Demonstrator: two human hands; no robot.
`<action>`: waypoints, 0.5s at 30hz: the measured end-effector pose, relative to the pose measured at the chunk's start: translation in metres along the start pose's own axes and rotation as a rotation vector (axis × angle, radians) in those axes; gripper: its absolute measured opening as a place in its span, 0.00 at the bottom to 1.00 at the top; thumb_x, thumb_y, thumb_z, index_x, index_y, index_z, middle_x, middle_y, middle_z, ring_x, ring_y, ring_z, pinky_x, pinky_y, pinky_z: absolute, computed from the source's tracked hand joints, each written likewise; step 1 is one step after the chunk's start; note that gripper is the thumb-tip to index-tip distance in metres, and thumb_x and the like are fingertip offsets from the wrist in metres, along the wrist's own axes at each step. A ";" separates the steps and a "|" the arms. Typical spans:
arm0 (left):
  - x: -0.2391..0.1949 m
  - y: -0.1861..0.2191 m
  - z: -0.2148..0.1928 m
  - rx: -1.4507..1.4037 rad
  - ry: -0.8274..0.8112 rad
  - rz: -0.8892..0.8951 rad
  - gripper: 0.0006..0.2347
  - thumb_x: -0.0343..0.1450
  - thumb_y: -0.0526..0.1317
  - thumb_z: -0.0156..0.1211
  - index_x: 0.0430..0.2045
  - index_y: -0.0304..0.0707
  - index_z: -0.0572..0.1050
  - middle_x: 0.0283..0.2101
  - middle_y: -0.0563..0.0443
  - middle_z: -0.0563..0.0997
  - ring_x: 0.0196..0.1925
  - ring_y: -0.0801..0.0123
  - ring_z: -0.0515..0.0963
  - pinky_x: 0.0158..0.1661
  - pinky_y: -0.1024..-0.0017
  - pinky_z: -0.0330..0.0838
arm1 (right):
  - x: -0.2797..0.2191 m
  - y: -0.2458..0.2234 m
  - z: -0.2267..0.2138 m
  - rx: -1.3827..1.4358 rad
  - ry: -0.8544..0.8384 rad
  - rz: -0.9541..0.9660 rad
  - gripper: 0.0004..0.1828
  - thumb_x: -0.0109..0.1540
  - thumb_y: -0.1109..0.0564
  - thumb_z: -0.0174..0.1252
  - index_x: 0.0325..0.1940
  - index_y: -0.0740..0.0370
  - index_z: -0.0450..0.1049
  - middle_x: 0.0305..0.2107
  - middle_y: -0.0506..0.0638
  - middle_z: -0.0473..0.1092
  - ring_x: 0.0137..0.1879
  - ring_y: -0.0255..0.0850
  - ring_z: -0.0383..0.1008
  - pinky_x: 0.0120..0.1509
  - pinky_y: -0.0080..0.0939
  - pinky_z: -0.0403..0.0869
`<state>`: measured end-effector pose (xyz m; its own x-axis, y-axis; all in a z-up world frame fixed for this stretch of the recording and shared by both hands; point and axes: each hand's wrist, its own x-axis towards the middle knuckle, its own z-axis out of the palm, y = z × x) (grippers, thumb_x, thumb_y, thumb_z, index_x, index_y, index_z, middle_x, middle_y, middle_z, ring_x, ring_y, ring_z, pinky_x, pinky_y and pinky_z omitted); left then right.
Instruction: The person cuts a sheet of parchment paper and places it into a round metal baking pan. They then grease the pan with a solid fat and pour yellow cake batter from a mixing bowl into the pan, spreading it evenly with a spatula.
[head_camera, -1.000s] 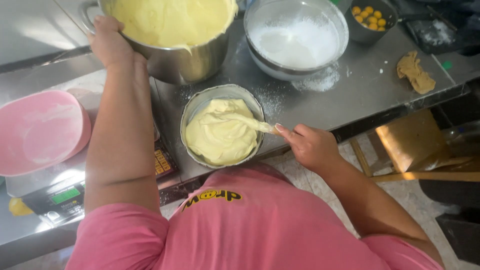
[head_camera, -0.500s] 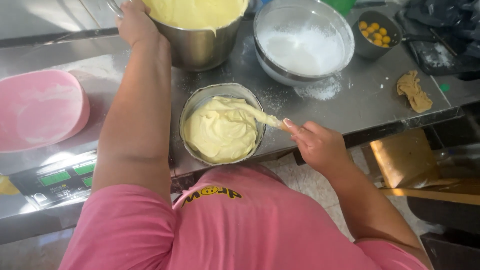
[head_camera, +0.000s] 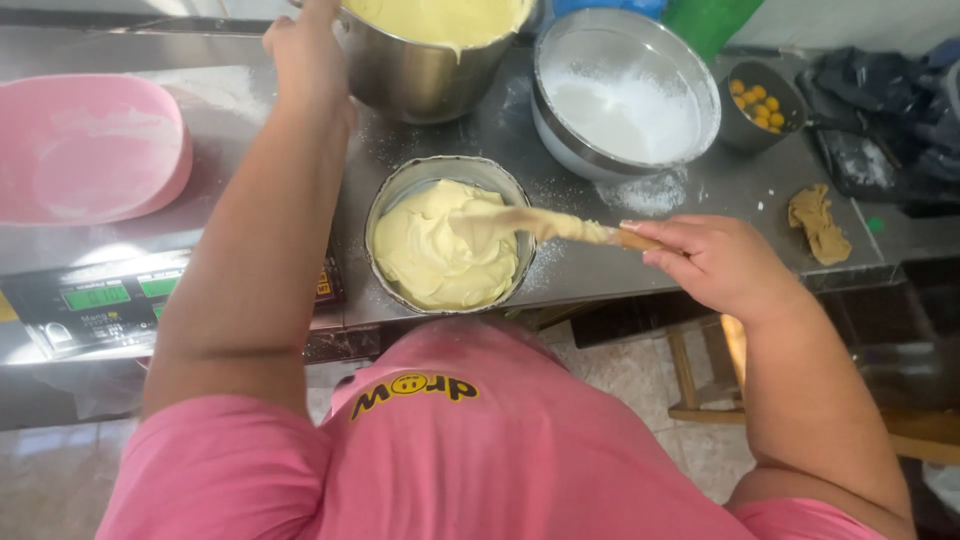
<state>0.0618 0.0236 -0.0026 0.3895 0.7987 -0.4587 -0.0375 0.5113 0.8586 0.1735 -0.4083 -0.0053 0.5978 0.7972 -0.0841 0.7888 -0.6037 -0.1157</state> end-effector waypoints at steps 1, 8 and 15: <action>-0.008 -0.016 -0.013 0.032 -0.081 0.188 0.36 0.60 0.51 0.60 0.63 0.44 0.54 0.63 0.51 0.66 0.60 0.65 0.69 0.54 0.65 0.69 | 0.004 0.003 -0.004 0.016 -0.039 -0.040 0.23 0.66 0.44 0.52 0.65 0.40 0.75 0.53 0.39 0.78 0.59 0.42 0.75 0.59 0.42 0.70; -0.095 -0.169 -0.161 0.721 -0.538 1.466 0.17 0.72 0.50 0.58 0.48 0.37 0.72 0.55 0.39 0.69 0.57 0.44 0.74 0.55 0.53 0.73 | 0.054 -0.041 -0.019 -0.024 -0.215 -0.076 0.18 0.65 0.43 0.57 0.59 0.38 0.80 0.44 0.51 0.82 0.52 0.54 0.81 0.58 0.55 0.76; -0.078 -0.243 -0.185 0.950 -0.271 1.525 0.13 0.76 0.44 0.48 0.52 0.48 0.77 0.60 0.38 0.69 0.62 0.44 0.75 0.57 0.61 0.75 | 0.123 -0.049 -0.011 -0.457 -0.199 -0.129 0.21 0.72 0.33 0.42 0.63 0.24 0.75 0.46 0.39 0.78 0.53 0.42 0.80 0.59 0.43 0.75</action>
<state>-0.1299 -0.1039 -0.2175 0.6462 0.2247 0.7294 -0.0234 -0.9494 0.3133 0.2097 -0.2807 0.0008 0.4882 0.8234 -0.2893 0.8626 -0.4048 0.3034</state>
